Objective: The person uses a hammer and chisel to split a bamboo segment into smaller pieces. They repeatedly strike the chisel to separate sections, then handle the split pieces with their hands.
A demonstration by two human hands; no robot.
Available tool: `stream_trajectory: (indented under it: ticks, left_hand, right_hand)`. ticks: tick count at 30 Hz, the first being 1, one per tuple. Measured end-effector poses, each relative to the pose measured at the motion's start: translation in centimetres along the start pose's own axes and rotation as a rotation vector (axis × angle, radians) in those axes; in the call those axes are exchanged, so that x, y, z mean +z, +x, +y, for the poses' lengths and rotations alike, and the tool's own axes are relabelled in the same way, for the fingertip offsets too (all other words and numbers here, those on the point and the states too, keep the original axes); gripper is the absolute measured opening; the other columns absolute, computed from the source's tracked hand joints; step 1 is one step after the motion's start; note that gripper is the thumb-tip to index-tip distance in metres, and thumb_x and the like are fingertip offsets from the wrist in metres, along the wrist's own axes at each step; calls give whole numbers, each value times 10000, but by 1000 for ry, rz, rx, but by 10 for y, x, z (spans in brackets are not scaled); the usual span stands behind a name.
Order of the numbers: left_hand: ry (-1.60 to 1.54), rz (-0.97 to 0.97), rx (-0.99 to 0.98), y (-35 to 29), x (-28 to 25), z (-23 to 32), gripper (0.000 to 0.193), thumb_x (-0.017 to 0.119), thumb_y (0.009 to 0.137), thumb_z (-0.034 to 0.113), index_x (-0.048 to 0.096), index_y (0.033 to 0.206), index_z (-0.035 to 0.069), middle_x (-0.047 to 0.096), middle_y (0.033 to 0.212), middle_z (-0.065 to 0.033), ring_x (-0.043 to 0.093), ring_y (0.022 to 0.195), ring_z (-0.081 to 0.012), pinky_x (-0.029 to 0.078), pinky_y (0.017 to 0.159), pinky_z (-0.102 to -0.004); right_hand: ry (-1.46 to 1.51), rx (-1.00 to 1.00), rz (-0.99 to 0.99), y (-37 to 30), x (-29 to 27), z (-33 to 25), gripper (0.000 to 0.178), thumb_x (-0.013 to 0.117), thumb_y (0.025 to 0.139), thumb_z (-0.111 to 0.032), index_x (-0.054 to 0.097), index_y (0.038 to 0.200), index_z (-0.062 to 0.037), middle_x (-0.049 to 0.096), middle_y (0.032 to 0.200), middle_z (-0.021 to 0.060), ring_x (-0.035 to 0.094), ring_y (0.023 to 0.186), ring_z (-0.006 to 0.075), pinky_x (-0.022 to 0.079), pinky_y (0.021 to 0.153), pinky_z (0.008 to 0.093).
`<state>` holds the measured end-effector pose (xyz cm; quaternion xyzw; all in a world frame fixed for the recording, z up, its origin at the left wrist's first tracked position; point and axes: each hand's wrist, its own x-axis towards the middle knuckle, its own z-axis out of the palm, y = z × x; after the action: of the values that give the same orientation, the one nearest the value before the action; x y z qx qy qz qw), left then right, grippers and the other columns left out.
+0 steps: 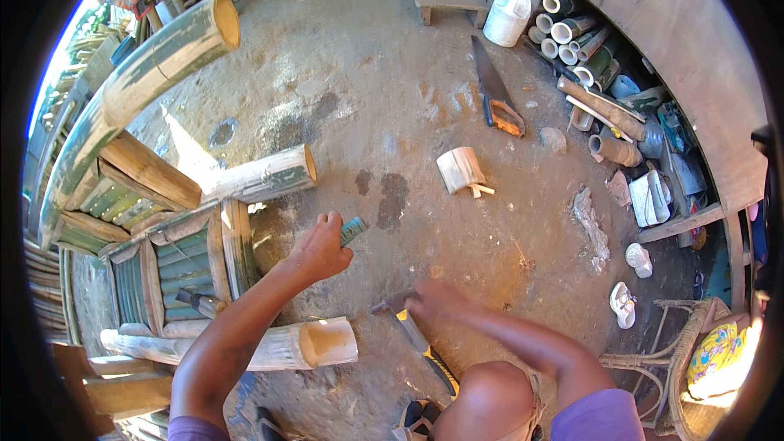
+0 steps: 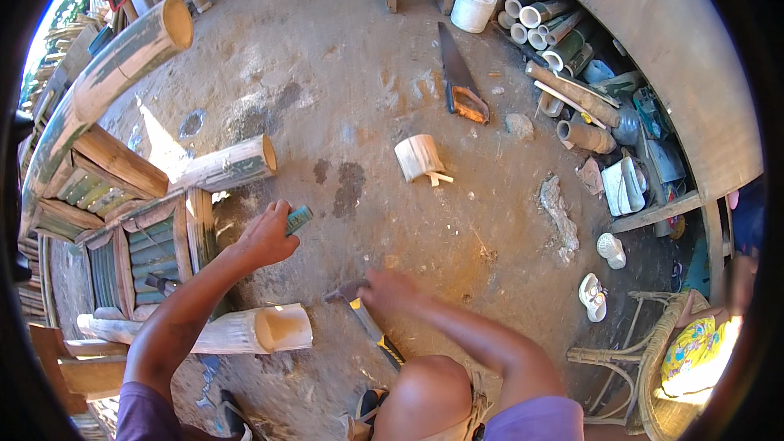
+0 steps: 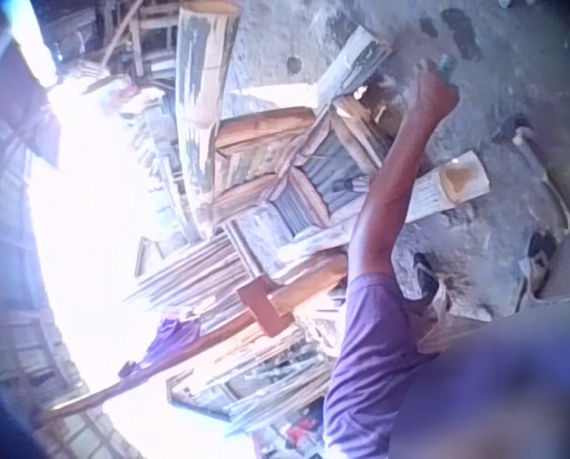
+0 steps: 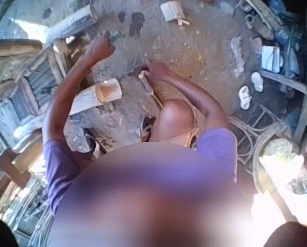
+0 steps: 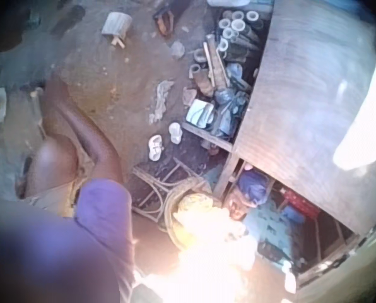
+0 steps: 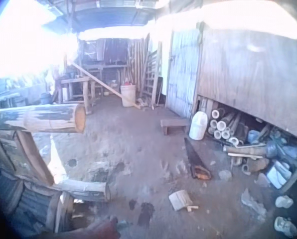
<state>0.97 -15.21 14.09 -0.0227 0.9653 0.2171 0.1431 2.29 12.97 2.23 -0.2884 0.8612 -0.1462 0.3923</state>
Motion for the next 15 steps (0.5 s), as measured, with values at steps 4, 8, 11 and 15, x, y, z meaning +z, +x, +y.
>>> stream_trajectory:
  ticks: [4, 8, 11, 15]
  left_hand:
    - [69, -131, 51, 10, -19, -3, 459, 619, 789, 167, 434, 1161, -30, 456, 1159, -275, 564, 992, -485, 476, 867, -532]
    - [45, -123, 47, 14, -29, -16, 467, 605, 805, 163, 421, 1176, -52, 448, 1200, -309, 566, 1026, -507, 479, 896, -527]
    - [23, -125, 18, 28, -23, -22, 485, 594, 816, 160, 411, 1208, -58, 437, 1244, -322, 567, 1056, -514, 485, 915, -517]
    - [44, -193, 69, 48, 2, -21, 530, 599, 827, 169, 408, 1275, -42, 414, 1304, -328, 573, 1078, -507, 494, 934, -499]
  right_hand:
    - [36, 95, 139, -43, 18, -31, 676, 671, 861, -440, 386, 1268, 19, 580, 1145, 304, 630, 970, 455, 534, 791, 516]
    - [98, 83, 193, -71, 47, -44, 719, 717, 840, -401, 350, 1287, 27, 553, 1192, 323, 625, 979, 466, 534, 806, 520]
    - [-90, 64, 86, -76, 74, -42, 818, 740, 816, -352, 268, 1379, 7, 536, 1246, 318, 616, 1005, 475, 534, 828, 505]
    - [38, 245, 111, -69, 62, -39, 607, 746, 747, -264, 516, 1249, -12, 632, 1129, 256, 651, 966, 419, 547, 815, 471]
